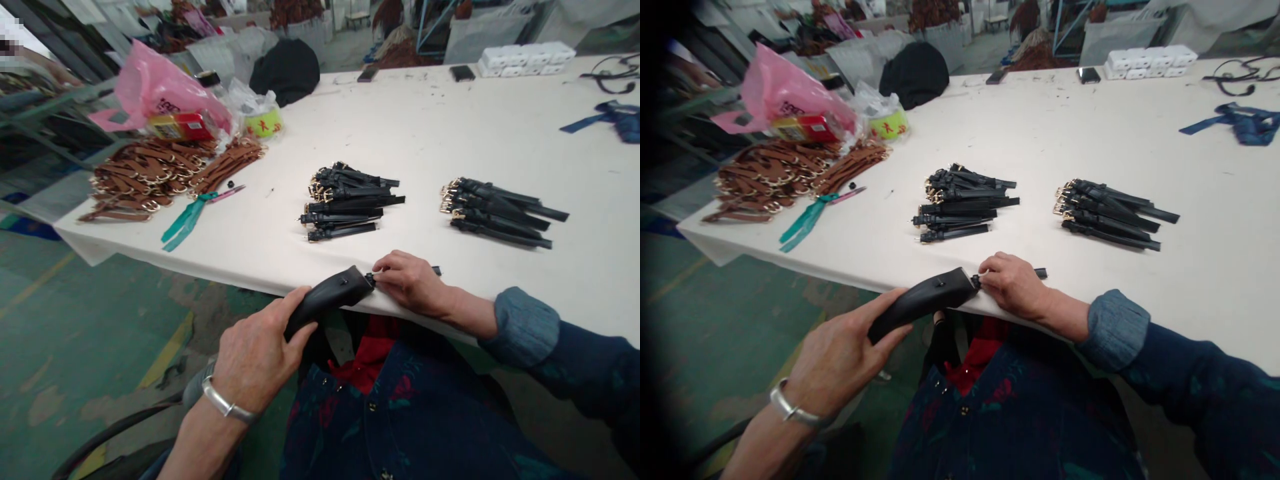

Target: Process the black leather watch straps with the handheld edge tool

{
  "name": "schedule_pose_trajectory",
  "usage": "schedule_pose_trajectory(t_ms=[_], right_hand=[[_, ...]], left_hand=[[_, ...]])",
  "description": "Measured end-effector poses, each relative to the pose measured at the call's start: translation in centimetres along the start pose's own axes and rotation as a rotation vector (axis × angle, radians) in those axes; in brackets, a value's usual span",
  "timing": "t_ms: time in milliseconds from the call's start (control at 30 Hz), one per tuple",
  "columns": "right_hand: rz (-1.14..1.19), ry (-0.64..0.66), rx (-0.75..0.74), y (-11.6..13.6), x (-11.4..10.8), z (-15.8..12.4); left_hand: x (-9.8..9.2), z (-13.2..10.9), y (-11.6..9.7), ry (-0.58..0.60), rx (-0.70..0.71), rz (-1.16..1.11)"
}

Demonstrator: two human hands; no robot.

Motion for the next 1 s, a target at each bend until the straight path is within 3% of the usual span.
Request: schedule_pose_trajectory(t_ms=[167, 433, 600, 833, 1000], right_hand=[[0.087, 0.014, 0.040, -0.1, 0.1, 0.3], [0.128, 0.171, 0.138, 0.4, 0.2, 0.9], [0.240, 0.154, 0.273, 0.0, 0.4, 1.3], [0.086, 0.183, 0.317, -0.7, 1.2, 1.5], [-0.040, 0.206, 0.257, -1.1, 1.3, 2.0]], left_hand=[[0.4, 0.3, -0.3, -0.019, 0.002, -0.004], [0.6, 0.0, 0.2, -0.006, -0.014, -0.041], [0.4, -0.5, 1.0, -0.006, 0.016, -0.024], [0.0, 0.3, 0.8, -0.034, 0.053, 0.030], [0.2, 0.6, 0.8, -0.020, 0.053, 0.009]])
Point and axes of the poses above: each hand's wrist, its own z-axis towards the middle knuckle, its own x-axis out of the palm, y = z × x, the point moved 3 cm from there along z, towards the middle knuckle, and after that the axes turned 11 degrees about -y, right-handed, at the moved point
